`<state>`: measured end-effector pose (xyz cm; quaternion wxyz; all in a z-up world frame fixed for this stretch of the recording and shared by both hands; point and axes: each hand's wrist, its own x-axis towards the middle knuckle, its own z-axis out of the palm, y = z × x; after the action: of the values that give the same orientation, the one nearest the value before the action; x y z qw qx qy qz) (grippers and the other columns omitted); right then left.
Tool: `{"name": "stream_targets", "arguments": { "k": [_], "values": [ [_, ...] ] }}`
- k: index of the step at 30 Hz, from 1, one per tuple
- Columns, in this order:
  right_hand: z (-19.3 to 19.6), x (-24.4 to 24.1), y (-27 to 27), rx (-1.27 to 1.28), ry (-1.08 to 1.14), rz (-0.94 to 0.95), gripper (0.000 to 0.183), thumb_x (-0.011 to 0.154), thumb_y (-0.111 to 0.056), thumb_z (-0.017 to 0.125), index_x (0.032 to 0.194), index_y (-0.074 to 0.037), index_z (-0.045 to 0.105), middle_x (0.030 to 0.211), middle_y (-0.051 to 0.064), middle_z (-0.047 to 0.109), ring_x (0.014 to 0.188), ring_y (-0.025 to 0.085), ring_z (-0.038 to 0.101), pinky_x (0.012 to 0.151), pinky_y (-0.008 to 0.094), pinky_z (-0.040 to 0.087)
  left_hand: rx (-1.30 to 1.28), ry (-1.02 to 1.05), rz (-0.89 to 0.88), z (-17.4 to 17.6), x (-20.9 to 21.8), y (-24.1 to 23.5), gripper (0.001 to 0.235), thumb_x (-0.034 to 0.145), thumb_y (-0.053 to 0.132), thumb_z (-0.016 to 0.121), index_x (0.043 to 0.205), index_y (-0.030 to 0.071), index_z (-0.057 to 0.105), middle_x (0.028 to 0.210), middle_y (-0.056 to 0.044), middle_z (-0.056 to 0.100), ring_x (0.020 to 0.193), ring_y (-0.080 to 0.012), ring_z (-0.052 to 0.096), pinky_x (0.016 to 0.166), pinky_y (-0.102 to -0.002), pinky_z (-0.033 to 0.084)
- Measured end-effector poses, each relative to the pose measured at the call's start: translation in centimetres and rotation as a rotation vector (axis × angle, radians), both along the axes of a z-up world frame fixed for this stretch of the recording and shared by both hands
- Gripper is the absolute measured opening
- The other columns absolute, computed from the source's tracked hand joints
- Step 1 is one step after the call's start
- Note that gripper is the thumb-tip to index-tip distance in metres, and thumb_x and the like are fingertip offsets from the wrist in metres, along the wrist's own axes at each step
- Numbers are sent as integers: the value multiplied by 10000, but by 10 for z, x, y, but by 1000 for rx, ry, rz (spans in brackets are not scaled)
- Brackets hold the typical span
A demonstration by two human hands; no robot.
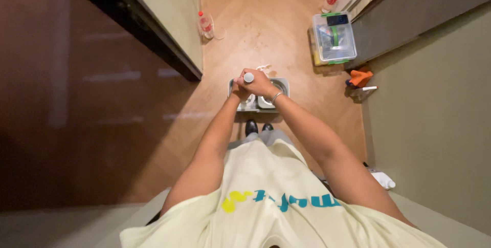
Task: The person operates a spin mop by repeatedly pushing down on the handle to spin the mop head inside a wringer bucket. The person then lifts the mop and moves it across the wooden floor.
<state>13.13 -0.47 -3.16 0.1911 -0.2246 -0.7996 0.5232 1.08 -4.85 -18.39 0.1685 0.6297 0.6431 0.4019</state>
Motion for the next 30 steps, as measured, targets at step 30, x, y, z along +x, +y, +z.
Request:
{"name": "stream_targets", "arguments": {
  "k": [30],
  "values": [
    [35,-32,7,38,578,-371,299,969,-81,688,744,-43,494,673,51,538,615,119,458,577,289,411,221,-348,157,92,19,15,369,947,160,698,1277,24,604,1150,-139,676,1051,-295,669,834,-356,555]
  ]
}}
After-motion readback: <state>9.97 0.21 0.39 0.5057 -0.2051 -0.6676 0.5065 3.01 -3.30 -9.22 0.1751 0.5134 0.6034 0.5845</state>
